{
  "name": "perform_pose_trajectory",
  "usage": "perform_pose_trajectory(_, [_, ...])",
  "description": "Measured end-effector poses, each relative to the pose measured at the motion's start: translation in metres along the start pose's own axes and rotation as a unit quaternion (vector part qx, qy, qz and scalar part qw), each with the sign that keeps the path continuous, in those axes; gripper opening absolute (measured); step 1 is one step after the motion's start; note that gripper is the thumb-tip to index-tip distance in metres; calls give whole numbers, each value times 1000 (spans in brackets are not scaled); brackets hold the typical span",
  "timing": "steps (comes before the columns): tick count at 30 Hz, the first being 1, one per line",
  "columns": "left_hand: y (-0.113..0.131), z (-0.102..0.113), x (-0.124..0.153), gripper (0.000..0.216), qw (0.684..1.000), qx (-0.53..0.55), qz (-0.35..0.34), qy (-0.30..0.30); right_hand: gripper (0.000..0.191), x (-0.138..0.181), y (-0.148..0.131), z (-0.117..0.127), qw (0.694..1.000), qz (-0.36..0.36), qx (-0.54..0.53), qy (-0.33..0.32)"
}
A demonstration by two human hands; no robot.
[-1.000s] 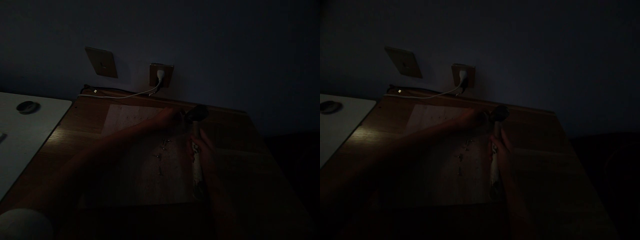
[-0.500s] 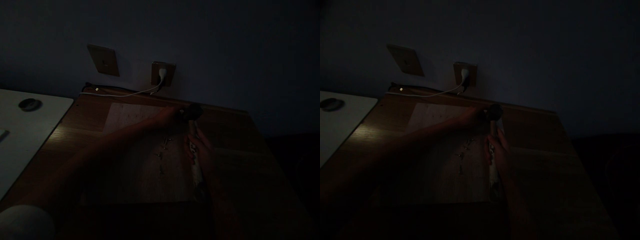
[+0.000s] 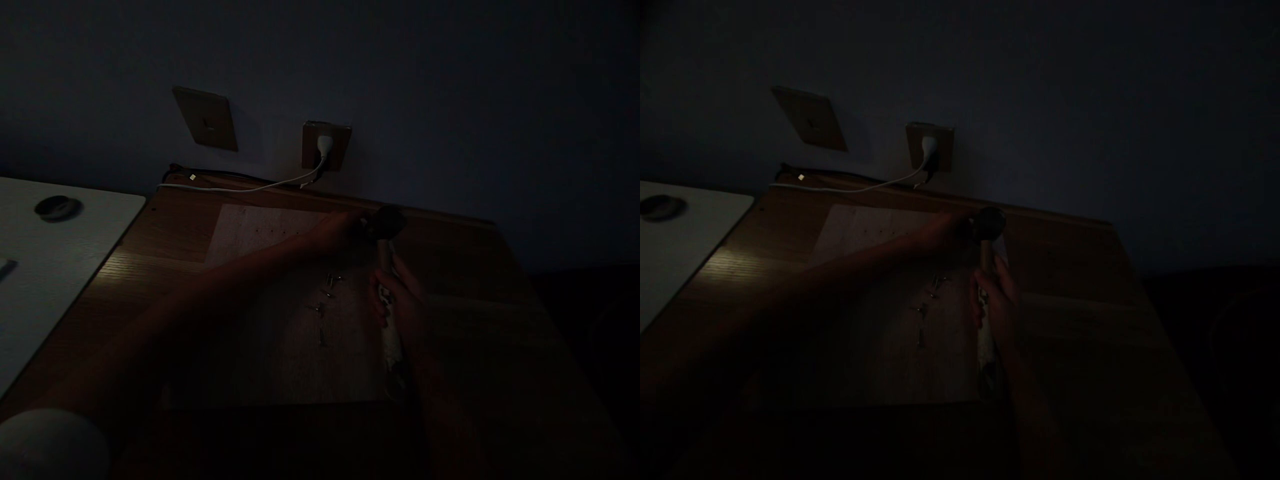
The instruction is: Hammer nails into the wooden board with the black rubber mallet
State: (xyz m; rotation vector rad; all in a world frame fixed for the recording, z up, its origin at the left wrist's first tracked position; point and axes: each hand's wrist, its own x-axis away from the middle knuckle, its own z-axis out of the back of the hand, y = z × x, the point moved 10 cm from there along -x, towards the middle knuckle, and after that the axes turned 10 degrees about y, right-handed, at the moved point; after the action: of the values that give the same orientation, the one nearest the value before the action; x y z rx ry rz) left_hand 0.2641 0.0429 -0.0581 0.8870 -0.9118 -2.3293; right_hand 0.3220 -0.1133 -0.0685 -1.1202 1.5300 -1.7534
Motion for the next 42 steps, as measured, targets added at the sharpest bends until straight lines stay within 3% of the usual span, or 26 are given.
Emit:
perform_pose_trajectory(14, [-1, 0, 1, 54, 1000, -6, 8, -5, 27, 5, -4, -2, 1000, 1, 18, 11])
perform_pose_trajectory(19, [2, -1, -1, 57, 1000, -20, 7, -18, 27, 0, -9, 10, 998, 23, -36, 41])
perform_pose_trajectory(22, [15, 9, 1, 55, 998, -52, -10, -33, 29, -3, -9, 17, 996, 27, -67, 58])
perform_pose_trajectory(25, [52, 24, 18, 31, 986, -101, -91, -94, 32, -6, -7, 21, 993, 28, -89, 66])
perform_pose_trajectory(27, [76, 24, 45, 18, 962, -129, -143, -193, 33, -7, -7, 24, 991, 32, -100, 78])
perform_pose_trajectory(30, [92, 30, 79, 20, 936, -184, -149, -261, 31, -7, -6, 26, 991, 31, -95, 90])
perform_pose_trajectory(36, [95, 11, 112, 14, 903, -249, -191, -292, 24, -5, -9, 19, 993, 43, -90, 63])
perform_pose_trajectory(42, [96, 15, 97, 14, 929, -190, -202, -244, 25, -8, -7, 24, 991, 53, -91, 81])
